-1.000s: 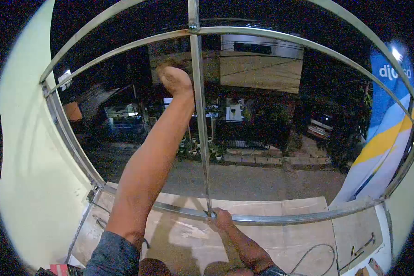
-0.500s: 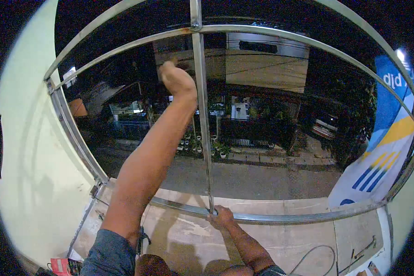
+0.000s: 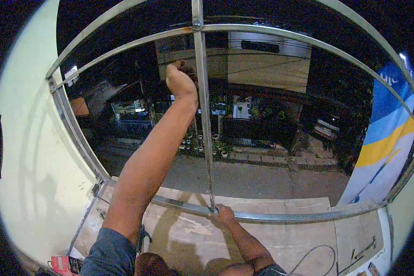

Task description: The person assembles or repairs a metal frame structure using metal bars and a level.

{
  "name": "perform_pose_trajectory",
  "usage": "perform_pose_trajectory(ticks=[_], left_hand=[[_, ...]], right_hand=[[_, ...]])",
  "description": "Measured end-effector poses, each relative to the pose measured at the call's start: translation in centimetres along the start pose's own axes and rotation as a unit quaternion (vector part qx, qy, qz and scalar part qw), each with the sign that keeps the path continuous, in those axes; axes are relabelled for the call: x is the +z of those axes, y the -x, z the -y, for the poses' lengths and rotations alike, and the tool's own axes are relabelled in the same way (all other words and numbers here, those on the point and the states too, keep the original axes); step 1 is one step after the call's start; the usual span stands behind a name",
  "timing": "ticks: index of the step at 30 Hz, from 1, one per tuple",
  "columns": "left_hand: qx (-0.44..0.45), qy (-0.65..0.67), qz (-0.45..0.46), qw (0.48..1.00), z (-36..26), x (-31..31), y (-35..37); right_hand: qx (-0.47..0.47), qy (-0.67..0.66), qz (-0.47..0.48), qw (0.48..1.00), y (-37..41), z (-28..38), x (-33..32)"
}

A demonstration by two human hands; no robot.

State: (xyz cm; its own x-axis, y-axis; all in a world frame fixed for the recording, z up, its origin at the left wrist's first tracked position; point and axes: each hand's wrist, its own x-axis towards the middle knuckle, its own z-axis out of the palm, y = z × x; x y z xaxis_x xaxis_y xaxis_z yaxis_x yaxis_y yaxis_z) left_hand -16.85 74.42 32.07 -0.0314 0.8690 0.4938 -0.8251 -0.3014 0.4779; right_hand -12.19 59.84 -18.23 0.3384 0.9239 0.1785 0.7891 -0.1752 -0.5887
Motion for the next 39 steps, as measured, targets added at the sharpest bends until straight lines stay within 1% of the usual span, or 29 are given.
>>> perform_pose_trajectory(ticks=[3, 4, 5, 6, 7, 8, 9, 10, 11, 12, 14, 16, 18, 20, 21, 23, 24, 26, 27, 28, 29, 30, 31, 33, 34, 36, 37, 39], left_hand=[[0.010, -0.013, 0.019, 1.000, 0.3, -0.9, -0.5], [-0.020, -0.020, 0.040, 0.999, -0.1, -1.1, 0.1], [-0.050, -0.028, 0.061, 0.997, -0.5, -1.4, 0.7], [-0.048, -0.029, 0.061, 0.997, -0.6, -1.8, 1.2], [-0.074, -0.029, 0.144, 0.986, -0.2, -2.5, 1.8], [-0.100, -0.029, 0.225, 0.969, -0.1, -3.1, 2.6], [-0.100, -0.029, 0.225, 0.969, 0.0, -3.7, 3.5], [-0.118, -0.036, 0.261, 0.957, 0.0, -4.4, 4.6], [-0.136, -0.041, 0.297, 0.944, 0.1, -5.1, 5.8], [-0.137, -0.040, 0.298, 0.944, 0.6, -5.9, 6.7], [-0.099, -0.151, 0.321, 0.930, 1.8, -7.5, 8.4], [-0.103, -0.148, 0.315, 0.932, 2.7, -8.6, 10.2], [-0.107, -0.144, 0.308, 0.934, 3.9, -10.1, 10.6], [-0.184, -0.073, 0.322, 0.926, 4.1, -11.2, 10.8], [-0.186, -0.072, 0.323, 0.925, 4.3, -11.7, 10.9], [-0.194, -0.054, 0.319, 0.926, 4.1, -12.0, 11.0], [-0.194, -0.054, 0.321, 0.926, 4.5, -12.6, 11.3], [-0.219, -0.123, 0.303, 0.919, 5.3, -12.9, 11.8], [-0.218, -0.119, 0.304, 0.920, 5.5, -13.0, 12.0], [-0.220, -0.158, 0.282, 0.921, 5.4, -12.9, 12.2], [-0.222, -0.197, 0.258, 0.919, 5.3, -12.9, 12.3], [-0.212, -0.195, 0.235, 0.928, 5.5, -12.6, 12.6], [-0.213, -0.194, 0.236, 0.928, 6.1, -12.8, 12.5], [-0.175, -0.207, 0.227, 0.936, 7.9, -13.5, 12.4], [-0.177, -0.206, 0.229, 0.935, 7.8, -13.3, 12.4], [-0.176, -0.190, 0.231, 0.938, 7.4, -13.2, 12.6], [-0.179, -0.190, 0.232, 0.937, 7.3, -13.2, 12.6], [-0.186, -0.196, 0.222, 0.937, 7.1, -13.1, 12.7]], right_hand=[[0.013, -0.015, -0.011, 1.000, 0.3, 0.3, -0.2], [0.013, -0.016, -0.011, 1.000, 0.3, 0.4, -0.4], [0.019, -0.009, 0.011, 1.000, 0.1, 0.5, -0.6], [0.026, -0.003, 0.033, 0.999, 0.0, 0.6, -0.8], [0.024, -0.003, 0.033, 0.999, 0.0, 0.4, -0.6], [-0.002, 0.011, 0.012, 1.000, 0.0, -0.2, 0.0], [-0.028, 0.025, -0.011, 0.999, 0.0, -0.8, 0.5], [-0.027, 0.026, -0.011, 0.999, -0.1, -0.7, 0.4], [-0.029, 0.021, 0.002, 0.999, -0.1, -0.5, 0.1], [-0.030, 0.017, 0.013, 0.999, 0.0, -0.1, -0.2], [-0.015, 0.012, 0.019, 1.000, 0.2, 0.4, -0.6], [-0.001, 0.008, 0.027, 1.000, -0.2, 0.6, -0.7], [0.023, 0.005, 0.055, 0.998, -0.3, -0.2, -0.1], [0.029, 0.024, 0.062, 0.997, -0.2, 0.3, -0.6], [0.032, 0.041, 0.069, 0.996, -0.2, 0.6, -0.8], [0.028, 0.024, 0.054, 0.998, -0.1, 0.2, -0.5], [0.022, 0.008, 0.039, 0.999, 0.0, -0.1, 0.0], [0.022, 0.006, 0.045, 0.999, -0.4, -1.0, 0.7], [0.022, 0.004, 0.051, 0.998, -0.6, -1.5, 0.9], [0.023, 0.008, 0.048, 0.999, -0.6, -1.7, 1.0], [0.020, -0.001, 0.029, 0.999, -0.5, -1.8, 1.4], [0.017, -0.011, 0.010, 1.000, -0.6, -1.9, 1.7], [0.019, -0.010, 0.009, 1.000, -0.6, -1.6, 1.4], [0.016, -0.006, 0.025, 1.000, -0.3, -0.8, 0.6], [0.019, -0.007, 0.024, 1.000, -0.4, -0.9, 0.5], [-0.033, -0.003, 0.012, 0.999, -0.4, -1.2, 0.7], [-0.029, -0.004, 0.012, 1.000, -0.6, -1.5, 1.0], [0.010, -0.020, 0.043, 0.999, -1.0, -2.2, 1.6]])
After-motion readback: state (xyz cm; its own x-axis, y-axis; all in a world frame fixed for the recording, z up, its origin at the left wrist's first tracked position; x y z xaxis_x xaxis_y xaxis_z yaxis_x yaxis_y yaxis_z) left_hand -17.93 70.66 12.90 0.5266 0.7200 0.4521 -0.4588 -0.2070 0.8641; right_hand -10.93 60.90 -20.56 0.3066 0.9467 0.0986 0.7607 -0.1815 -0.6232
